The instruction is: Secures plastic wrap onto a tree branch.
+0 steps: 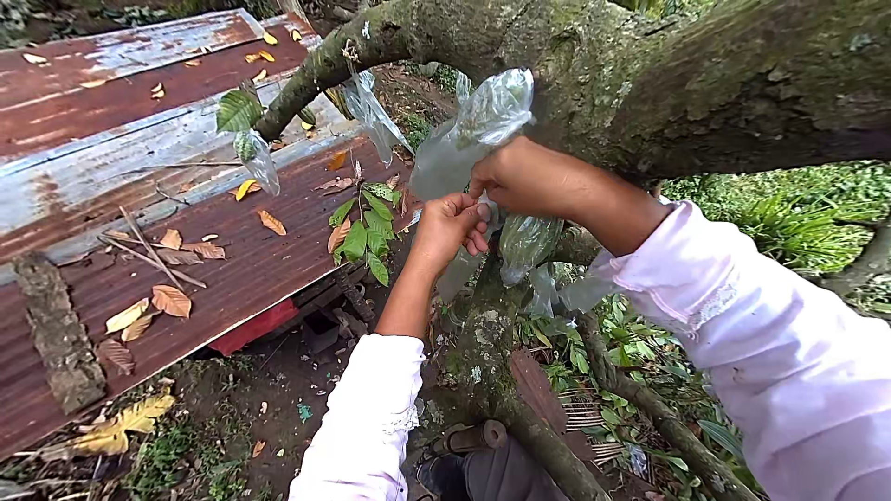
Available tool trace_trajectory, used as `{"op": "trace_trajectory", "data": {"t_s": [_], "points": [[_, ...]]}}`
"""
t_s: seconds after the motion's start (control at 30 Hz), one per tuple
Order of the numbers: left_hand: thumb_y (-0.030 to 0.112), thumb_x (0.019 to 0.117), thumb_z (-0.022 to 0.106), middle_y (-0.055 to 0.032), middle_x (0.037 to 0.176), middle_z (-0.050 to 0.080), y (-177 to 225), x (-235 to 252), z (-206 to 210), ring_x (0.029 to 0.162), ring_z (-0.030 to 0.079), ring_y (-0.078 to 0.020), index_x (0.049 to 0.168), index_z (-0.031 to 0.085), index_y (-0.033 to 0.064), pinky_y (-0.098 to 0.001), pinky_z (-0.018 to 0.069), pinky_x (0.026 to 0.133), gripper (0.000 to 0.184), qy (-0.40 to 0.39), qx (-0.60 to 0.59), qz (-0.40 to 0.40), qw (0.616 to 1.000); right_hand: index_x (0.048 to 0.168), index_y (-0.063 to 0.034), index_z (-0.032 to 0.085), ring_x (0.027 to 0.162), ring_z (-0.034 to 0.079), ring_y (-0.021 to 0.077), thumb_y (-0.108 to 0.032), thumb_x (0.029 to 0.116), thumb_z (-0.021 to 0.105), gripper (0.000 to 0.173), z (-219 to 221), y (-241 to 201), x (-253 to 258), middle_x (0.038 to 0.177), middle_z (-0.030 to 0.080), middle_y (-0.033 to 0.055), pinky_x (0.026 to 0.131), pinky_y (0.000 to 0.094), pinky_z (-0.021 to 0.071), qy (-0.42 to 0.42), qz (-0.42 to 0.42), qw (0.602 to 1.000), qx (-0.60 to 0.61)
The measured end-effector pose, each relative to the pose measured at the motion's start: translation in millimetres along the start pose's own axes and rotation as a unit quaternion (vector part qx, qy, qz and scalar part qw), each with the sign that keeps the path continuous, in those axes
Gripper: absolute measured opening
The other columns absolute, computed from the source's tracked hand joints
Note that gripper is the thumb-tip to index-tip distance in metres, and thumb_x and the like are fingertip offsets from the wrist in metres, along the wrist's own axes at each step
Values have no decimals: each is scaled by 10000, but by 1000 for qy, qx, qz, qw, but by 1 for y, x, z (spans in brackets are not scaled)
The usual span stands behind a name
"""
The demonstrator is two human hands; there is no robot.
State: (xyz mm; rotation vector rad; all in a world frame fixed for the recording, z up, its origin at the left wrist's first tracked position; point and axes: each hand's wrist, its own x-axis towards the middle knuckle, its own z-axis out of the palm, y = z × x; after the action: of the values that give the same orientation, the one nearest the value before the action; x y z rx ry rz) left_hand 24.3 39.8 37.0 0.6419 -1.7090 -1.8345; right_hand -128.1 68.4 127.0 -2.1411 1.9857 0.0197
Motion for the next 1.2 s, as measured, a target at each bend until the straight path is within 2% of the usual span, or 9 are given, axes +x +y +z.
{"op": "trace_trajectory", "data": {"t_s": [0.07, 0.17, 0.33, 0.47, 0.63, 0.77, 0.93, 1.03, 1.2], "points": [[99, 1053, 542, -49, 686, 588, -3, -2, -10, 453, 532, -81, 1036, 572, 25, -193, 489, 450, 82, -25, -36, -30, 999, 1090, -4, 737, 1009, 687, 345, 73, 951, 582, 223, 6, 8, 0, 1044, 714, 187, 936, 511, 529, 9, -61, 997, -41], [92, 1061, 509, -55, 681, 597, -25, 15, -25, 457, 537, -81, 1033, 583, 19, -193, 488, 447, 107, -98, -113, -16, 989, 999, 31, 706, 932, 688, 378, 29, 962, 614, 99, 15, 9, 0, 971, 686, 206, 841, 526, 545, 57, -91, 988, -107], [115, 1066, 502, -43, 653, 585, -26, 18, -27, 456, 522, -73, 982, 596, 32, -187, 474, 454, 151, -90, -150, -26, 984, 972, 10, 684, 849, 681, 391, -22, 986, 581, 109, 14, 10, -2, 935, 655, 196, 707, 558, 535, 100, -113, 977, -150], [130, 1070, 501, -22, 661, 579, -34, 18, -26, 466, 513, -46, 970, 594, 59, -165, 454, 451, 154, -89, -188, -31, 978, 1069, -22, 694, 946, 691, 406, -10, 952, 638, 130, 13, 10, -5, 1029, 685, 201, 773, 564, 549, 115, -150, 973, -136], [97, 1059, 501, -6, 715, 584, -40, 18, -24, 528, 520, -21, 973, 606, 79, -139, 459, 511, 137, -86, -261, -35, 961, 915, 11, 676, 913, 679, 404, -15, 989, 588, 118, 18, 14, -2, 916, 665, 199, 773, 562, 522, 134, -176, 955, -198], [152, 1061, 492, 52, 706, 528, -42, 26, -21, 497, 443, 21, 963, 581, 148, -103, 381, 457, 132, -93, -309, -72, 944, 917, 20, 661, 997, 665, 395, -20, 1004, 538, 156, 19, 17, -3, 969, 666, 194, 838, 558, 510, 136, -187, 951, -203], [130, 1072, 388, 29, 664, 567, -34, 50, -16, 472, 462, 2, 846, 589, 114, -118, 389, 437, 303, -63, -422, -169, 889, 931, 41, 654, 996, 662, 394, -60, 981, 571, 140, 18, 18, -1, 963, 646, 213, 859, 525, 524, 116, -214, 956, -161], [123, 1057, 367, 29, 635, 539, -30, 50, -16, 422, 418, 6, 772, 546, 115, -103, 368, 399, 337, -66, -472, -214, 853, 957, 34, 646, 868, 660, 351, -56, 990, 568, 124, 16, 16, -3, 918, 615, 186, 758, 468, 546, 92, -210, 965, -124], [127, 1047, 351, 34, 607, 482, -25, 50, -17, 372, 368, 13, 813, 519, 111, -93, 332, 348, 289, -76, -561, -251, 786, 1016, 10, 649, 822, 672, 341, -42, 988, 570, 99, 17, 13, -6, 901, 633, 173, 730, 475, 551, 78, -161, 979, -101]]}}
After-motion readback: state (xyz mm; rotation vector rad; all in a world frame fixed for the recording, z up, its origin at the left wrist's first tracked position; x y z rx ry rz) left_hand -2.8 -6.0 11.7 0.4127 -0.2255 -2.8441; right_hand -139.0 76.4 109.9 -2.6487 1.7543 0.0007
